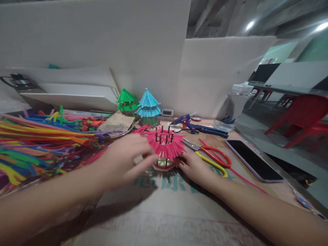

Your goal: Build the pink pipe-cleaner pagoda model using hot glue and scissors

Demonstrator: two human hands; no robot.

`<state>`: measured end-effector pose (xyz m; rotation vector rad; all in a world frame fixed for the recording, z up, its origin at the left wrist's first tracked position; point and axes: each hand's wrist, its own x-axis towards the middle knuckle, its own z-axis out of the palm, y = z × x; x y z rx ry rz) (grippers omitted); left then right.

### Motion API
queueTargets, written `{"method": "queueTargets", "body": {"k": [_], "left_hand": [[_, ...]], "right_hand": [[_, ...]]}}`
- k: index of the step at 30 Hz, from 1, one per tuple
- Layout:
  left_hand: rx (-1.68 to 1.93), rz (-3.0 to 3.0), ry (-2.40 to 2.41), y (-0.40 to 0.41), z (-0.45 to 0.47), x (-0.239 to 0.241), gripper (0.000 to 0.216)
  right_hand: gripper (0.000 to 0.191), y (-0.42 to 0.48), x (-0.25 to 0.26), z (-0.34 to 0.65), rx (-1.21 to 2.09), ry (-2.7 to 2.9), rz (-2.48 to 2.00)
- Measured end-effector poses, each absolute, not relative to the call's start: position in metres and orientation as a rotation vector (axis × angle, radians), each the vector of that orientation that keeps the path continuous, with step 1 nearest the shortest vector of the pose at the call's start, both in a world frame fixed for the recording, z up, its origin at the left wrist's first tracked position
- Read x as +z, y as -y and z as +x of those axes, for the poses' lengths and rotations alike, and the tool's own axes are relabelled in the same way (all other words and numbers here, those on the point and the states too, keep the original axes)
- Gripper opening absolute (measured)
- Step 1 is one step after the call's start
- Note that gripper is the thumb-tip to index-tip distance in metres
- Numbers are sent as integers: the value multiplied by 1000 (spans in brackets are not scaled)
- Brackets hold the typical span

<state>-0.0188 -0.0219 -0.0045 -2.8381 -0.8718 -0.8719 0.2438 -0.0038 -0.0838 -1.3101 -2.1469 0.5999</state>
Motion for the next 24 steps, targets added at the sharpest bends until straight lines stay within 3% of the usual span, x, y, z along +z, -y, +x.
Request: {"method": "queueTargets", "body": {"k": [3,6,12,24], "left_hand": [[-573,-2681,1140,0,-17,32,38],[-480,-2571,1184,-11,-16,46,32],[-509,-2525,1241,-3,-10,32,19],[-537,-2518,1098,-11,-4,8,25]], "right_hand": [[24,3,-84,244,594,2157,-1297],[22,3,-85,246,584,2165,-1273],[21,2,-88,247,579,2180,-1246],[20,2,-87,247,580,2170,-1233]]}}
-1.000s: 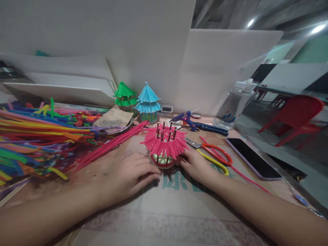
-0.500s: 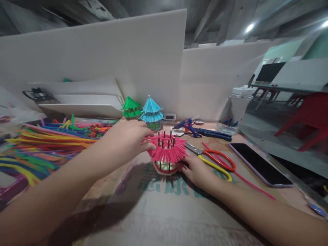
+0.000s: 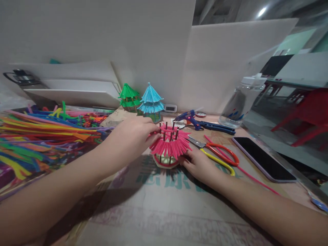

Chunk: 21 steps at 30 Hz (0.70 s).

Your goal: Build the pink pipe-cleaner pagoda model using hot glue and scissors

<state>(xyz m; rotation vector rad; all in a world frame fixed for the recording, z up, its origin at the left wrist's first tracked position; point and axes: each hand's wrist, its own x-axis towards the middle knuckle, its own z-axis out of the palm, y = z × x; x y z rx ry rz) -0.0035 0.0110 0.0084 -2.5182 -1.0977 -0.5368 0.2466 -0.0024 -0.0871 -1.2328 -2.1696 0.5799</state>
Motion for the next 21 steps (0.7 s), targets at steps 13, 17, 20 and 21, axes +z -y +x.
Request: {"method": "queueTargets", "body": {"k": [13,17,20,21], "left_hand": [[-691,-2309,908,-9,-3,7,32],[-638,-2321,909,-9,-4,8,31],[-652,-2330,964,-8,-4,11,27],[-689,-2327,987,-8,-5,12,26]], "right_hand": [[21,4,-85,247,522,2209,-1248],[19,3,-87,247,530,2193,-1213],[16,2,-90,248,503,2186,-1204],[16,2,-91,249,500,2186,-1191]]}}
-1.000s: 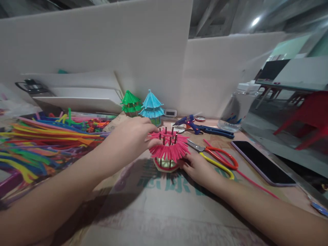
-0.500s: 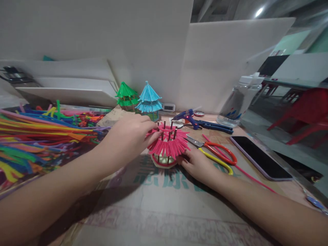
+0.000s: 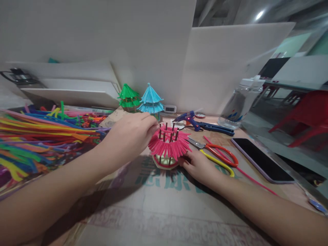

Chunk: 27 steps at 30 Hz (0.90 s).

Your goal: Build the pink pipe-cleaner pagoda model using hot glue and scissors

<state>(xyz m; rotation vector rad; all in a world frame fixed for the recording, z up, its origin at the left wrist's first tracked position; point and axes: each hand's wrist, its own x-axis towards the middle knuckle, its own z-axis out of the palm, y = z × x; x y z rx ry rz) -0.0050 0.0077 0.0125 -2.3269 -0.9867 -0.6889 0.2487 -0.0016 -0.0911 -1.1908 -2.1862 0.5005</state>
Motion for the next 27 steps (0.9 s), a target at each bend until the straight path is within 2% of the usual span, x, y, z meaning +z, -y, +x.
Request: {"method": "queueTargets", "body": {"k": [5,9,16,21,27], "left_hand": [[-1006,-2333,1014,-5,-14,25,27],[-1097,-2398,1022,-4,-22,34,29],[-1012,-2631,818,5,-21,38,21],[-862,-2646,769,14,-19,31,28],[-805,-2579,689,24,-16,30,34]], "right_hand": [[19,0,-94,250,518,2177,-1095],[19,1,-97,253,487,2159,-1074],[19,2,-97,257,327,2200,-1064],[26,7,-89,257,173,2245,-911],[24,10,-87,258,75,2255,-815]]}}
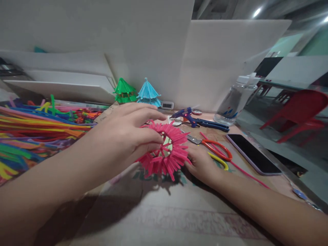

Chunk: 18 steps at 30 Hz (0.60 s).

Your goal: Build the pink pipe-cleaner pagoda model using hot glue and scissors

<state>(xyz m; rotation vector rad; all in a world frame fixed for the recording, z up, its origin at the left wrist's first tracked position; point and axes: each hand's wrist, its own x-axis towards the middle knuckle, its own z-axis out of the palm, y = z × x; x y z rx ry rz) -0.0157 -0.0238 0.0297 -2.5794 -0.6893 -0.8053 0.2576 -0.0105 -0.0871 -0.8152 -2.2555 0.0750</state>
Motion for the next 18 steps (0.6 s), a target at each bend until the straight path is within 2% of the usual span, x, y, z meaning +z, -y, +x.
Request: {"method": "queueTargets", "body": {"k": [6,18], "left_hand": [[-657,-2698,376,20,-22,35,27],[-515,-2933,501,3,-26,38,39]], "right_hand": [[19,14,-83,257,39,2265,-732],[19,15,-85,254,34,2289,-756]]}}
